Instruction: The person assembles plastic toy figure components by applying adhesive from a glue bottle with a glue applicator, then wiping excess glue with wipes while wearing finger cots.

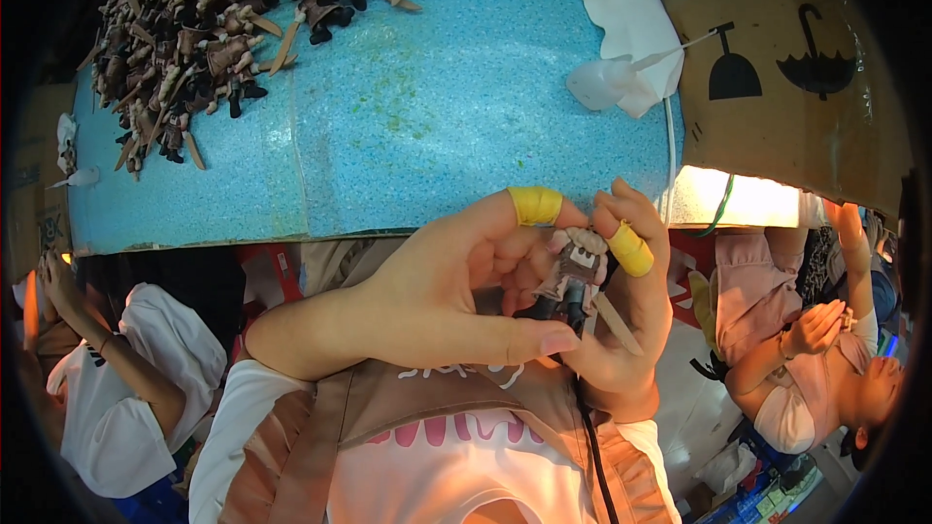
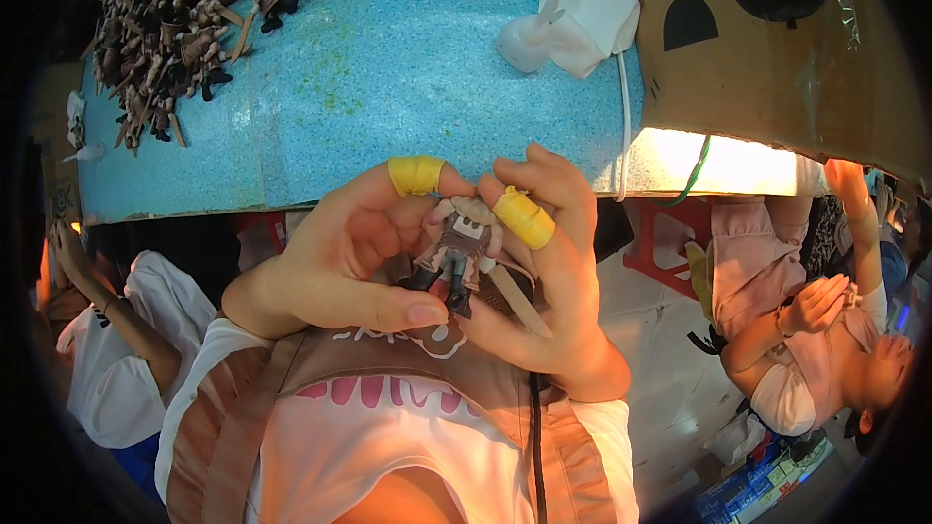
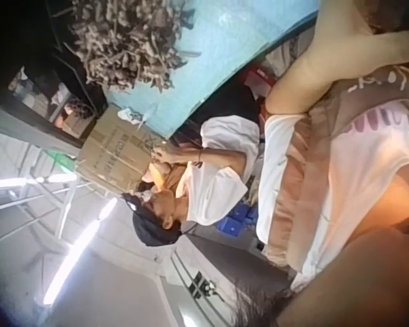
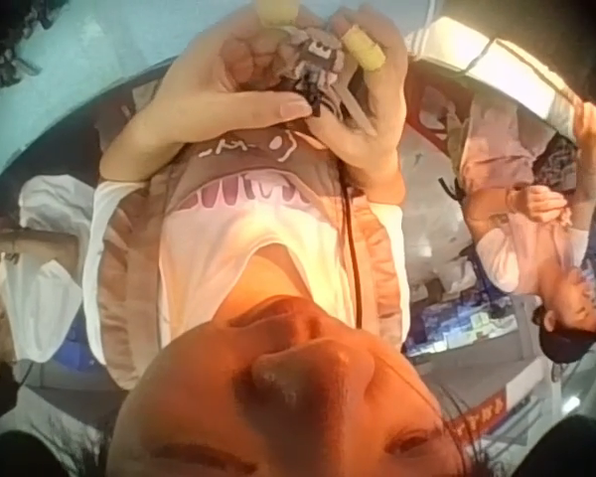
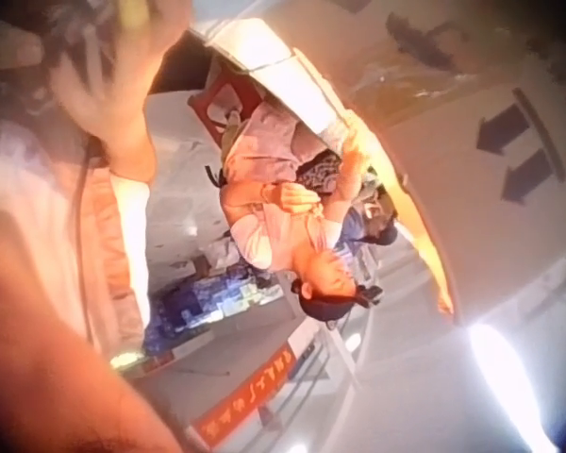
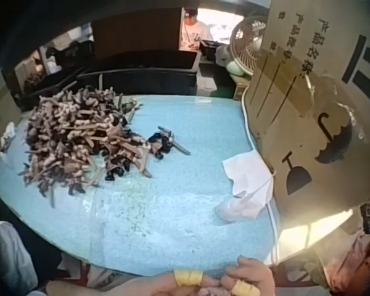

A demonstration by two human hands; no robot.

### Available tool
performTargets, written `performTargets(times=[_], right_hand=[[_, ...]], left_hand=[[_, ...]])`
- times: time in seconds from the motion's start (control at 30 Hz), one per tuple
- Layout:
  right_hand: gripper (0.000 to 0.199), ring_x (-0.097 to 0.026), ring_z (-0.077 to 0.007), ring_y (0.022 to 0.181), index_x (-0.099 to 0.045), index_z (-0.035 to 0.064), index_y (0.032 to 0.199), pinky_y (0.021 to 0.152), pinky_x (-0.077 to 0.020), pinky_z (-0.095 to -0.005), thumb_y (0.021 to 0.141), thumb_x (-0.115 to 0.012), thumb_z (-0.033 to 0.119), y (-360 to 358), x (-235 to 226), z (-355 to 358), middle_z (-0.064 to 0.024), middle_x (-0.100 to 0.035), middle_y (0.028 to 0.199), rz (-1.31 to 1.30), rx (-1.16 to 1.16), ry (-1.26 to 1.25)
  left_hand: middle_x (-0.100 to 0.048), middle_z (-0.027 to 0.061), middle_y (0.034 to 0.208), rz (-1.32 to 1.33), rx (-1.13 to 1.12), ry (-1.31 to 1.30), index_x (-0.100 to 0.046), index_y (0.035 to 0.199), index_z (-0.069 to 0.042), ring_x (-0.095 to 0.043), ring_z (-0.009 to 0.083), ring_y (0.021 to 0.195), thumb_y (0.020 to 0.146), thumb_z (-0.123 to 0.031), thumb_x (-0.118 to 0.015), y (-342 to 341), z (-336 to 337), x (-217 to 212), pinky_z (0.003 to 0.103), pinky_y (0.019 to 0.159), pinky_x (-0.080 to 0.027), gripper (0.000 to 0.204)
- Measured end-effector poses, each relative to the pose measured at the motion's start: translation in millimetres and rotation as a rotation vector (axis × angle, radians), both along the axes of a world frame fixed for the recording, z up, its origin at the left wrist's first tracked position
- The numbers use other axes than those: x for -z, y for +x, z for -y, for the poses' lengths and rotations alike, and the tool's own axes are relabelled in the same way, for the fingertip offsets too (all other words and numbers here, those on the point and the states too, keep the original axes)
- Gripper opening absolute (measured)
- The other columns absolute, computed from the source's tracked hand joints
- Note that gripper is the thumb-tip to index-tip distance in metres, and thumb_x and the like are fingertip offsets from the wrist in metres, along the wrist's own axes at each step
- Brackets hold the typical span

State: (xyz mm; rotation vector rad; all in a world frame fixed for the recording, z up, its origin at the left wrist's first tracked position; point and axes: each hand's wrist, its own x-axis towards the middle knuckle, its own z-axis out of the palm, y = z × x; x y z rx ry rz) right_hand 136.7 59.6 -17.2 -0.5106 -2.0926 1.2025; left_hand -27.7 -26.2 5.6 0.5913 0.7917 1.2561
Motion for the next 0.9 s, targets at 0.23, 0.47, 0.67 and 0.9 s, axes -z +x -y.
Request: performTargets(times=[0.23,0.47,0.67,0.9], right_hand=[[0.076,-0.037,-0.0336,0.115,-0.046,-0.0046,0.119,0.100,-0.0250,-0.0471,0.059,-0.079,0.029,2,-4,3,-0.0168,-0.043,0.119,-0.058,-0.031,-0.267],[0.074,-0.040,-0.0310,0.113,-0.048,-0.0033,0.118,0.101,-0.0232,-0.0468,0.060,-0.079,0.030,-1,-5,4,-0.0151,-0.044,0.116,-0.099,-0.051,-0.268],[0.072,-0.043,-0.0306,0.109,-0.050,-0.0025,0.113,0.101,-0.0246,-0.0467,0.056,-0.080,0.028,-4,-7,7,-0.0139,-0.046,0.111,-0.176,-0.009,-0.392],[0.073,-0.046,-0.0294,0.103,-0.051,0.0004,0.109,0.097,-0.0297,-0.0457,0.049,-0.083,0.028,1,-7,6,-0.0126,-0.048,0.107,-0.122,-0.011,-0.324]], left_hand=[[-0.053,0.0034,0.086,-0.115,-0.002,0.053,-0.037,0.120,-0.002,-0.050,0.0076,0.072,0.072,-0.014,-0.075,-4,-2,2,0.020,0.059,-0.039,0.062],[-0.052,0.0141,0.112,-0.054,0.054,0.035,-0.036,0.121,-0.002,-0.053,0.0164,0.099,0.070,0.001,-0.071,-7,1,-1,0.028,0.082,-0.041,0.063],[-0.048,0.0156,0.118,-0.003,0.022,0.124,-0.035,0.122,-0.002,-0.049,0.0218,0.110,0.067,0.003,-0.073,-3,3,3,0.035,0.090,-0.040,0.067],[-0.047,0.0157,0.120,0.013,0.070,0.110,-0.032,0.125,-0.003,-0.047,0.0236,0.113,0.068,0.002,-0.073,-3,3,1,0.036,0.093,-0.039,0.070]])
